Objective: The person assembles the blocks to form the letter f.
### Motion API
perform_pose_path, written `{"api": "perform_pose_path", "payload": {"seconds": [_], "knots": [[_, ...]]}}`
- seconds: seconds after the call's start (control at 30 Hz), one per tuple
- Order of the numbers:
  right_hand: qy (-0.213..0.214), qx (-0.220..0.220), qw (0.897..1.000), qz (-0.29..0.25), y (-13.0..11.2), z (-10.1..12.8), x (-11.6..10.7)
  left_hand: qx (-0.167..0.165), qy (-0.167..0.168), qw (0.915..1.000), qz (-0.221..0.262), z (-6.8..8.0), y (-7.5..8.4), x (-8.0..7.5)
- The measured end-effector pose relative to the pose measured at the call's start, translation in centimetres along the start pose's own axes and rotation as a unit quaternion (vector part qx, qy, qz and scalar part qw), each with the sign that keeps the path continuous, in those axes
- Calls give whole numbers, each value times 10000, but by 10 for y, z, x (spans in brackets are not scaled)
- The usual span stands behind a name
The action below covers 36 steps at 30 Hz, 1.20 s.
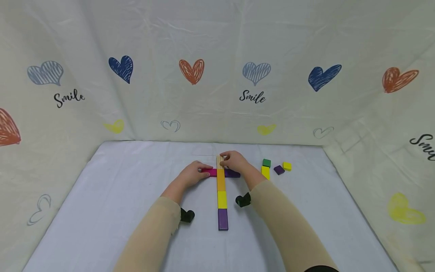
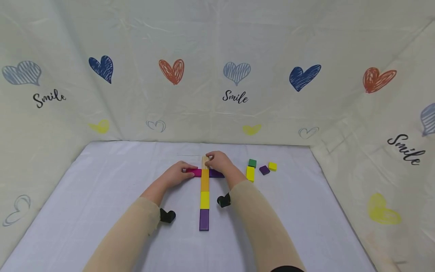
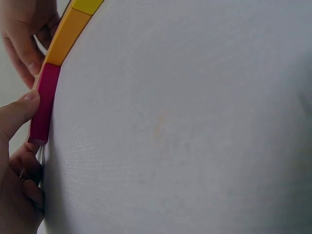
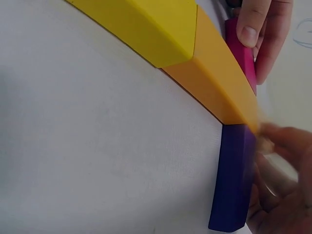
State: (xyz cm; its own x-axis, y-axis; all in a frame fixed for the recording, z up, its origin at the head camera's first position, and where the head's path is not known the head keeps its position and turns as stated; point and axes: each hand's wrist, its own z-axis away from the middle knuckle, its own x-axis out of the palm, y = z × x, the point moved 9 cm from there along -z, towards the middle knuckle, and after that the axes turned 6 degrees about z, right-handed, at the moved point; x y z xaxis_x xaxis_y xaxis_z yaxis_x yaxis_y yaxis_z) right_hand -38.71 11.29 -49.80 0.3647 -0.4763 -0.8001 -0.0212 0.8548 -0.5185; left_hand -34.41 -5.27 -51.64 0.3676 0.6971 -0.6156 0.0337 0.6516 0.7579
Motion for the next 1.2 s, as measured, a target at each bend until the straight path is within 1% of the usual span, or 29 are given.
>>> {"api": "perform_pose_path", "payload": {"seconds": [0.27, 0.5, 0.57, 0.8, 1.03, 1.2], "knots": [[104, 17, 9999, -75, 3, 0, 0, -8, 2, 10000, 37, 0, 0, 0], [392, -81, 9992, -5, -1, 5, -8, -27, 15, 10000, 20, 0, -1, 0], [468, -38, 9989, 27, 1, 8, -11, -12, 7, 10000, 20, 0, -1, 0], [625, 169, 9978, -149, 13, 17, -18, 14, 55, 10000, -15, -2, -3, 1], [831, 88, 9964, -102, 24, 33, -32, -3, 85, 9999, -58, -5, -6, 2], [968, 42, 9951, -173, 44, 50, -47, -23, 85, 9999, -73, -4, -6, 4]]}}
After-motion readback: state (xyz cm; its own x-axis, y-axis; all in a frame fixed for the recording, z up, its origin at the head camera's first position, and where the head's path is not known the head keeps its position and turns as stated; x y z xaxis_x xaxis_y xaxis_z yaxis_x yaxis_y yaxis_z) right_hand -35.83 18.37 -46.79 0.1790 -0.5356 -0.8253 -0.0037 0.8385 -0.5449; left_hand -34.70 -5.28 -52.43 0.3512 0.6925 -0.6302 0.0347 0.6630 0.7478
